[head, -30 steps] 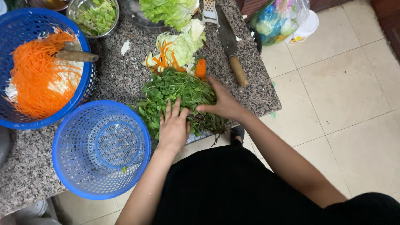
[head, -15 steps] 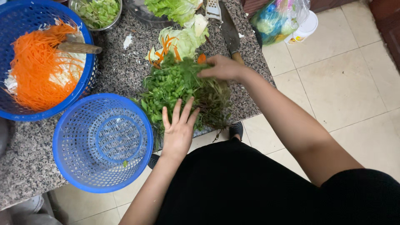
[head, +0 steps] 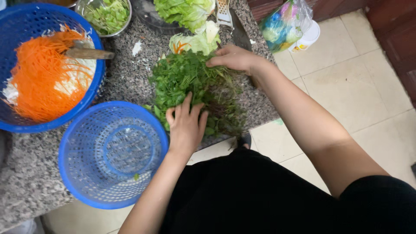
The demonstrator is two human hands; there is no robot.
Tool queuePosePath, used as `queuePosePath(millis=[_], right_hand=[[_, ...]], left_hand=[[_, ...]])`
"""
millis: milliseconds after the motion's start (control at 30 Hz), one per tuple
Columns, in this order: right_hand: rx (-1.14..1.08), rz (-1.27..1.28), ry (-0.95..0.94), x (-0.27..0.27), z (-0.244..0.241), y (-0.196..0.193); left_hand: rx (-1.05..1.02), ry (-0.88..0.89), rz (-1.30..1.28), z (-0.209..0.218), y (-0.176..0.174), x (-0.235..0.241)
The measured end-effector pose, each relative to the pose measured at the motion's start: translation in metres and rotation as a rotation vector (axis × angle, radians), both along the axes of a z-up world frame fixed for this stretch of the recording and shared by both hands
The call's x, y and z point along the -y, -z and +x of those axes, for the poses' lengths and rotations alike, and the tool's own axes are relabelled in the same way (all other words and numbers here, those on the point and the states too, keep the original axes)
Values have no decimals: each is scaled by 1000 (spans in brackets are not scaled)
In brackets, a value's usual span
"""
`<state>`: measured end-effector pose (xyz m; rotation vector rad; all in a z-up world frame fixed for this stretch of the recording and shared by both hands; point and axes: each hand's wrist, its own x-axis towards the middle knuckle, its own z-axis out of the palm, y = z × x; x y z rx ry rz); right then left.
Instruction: The person picks leaves and sprigs from bunches of herbs by hand, placing them into a blue basket, and chops a portion of the herbs using a large cleaver on a kitchen counter.
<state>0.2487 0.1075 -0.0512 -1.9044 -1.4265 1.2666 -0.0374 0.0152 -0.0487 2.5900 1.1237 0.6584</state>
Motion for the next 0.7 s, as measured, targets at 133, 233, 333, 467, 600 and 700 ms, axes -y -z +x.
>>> queuePosePath(millis=[133, 233, 333, 467, 600, 700], right_hand=[[-70, -89, 102, 18, -17, -8], [-80, -137, 160, 29, -28, -15], [72, -67, -23, 30, -31, -12], [507, 163, -186, 33, -33, -19], [452, 422, -133, 69, -40, -33], [405, 522, -253, 79, -54, -24]], left_hand=[[91, -68, -272, 4, 2, -28], [71, -52, -224, 9, 0, -46], [-36, -81, -365, 11, 1, -58], [82, -160, -459, 12, 9, -64], [309, -310, -819, 15, 19, -76], [439, -336, -887, 14, 29, -80]])
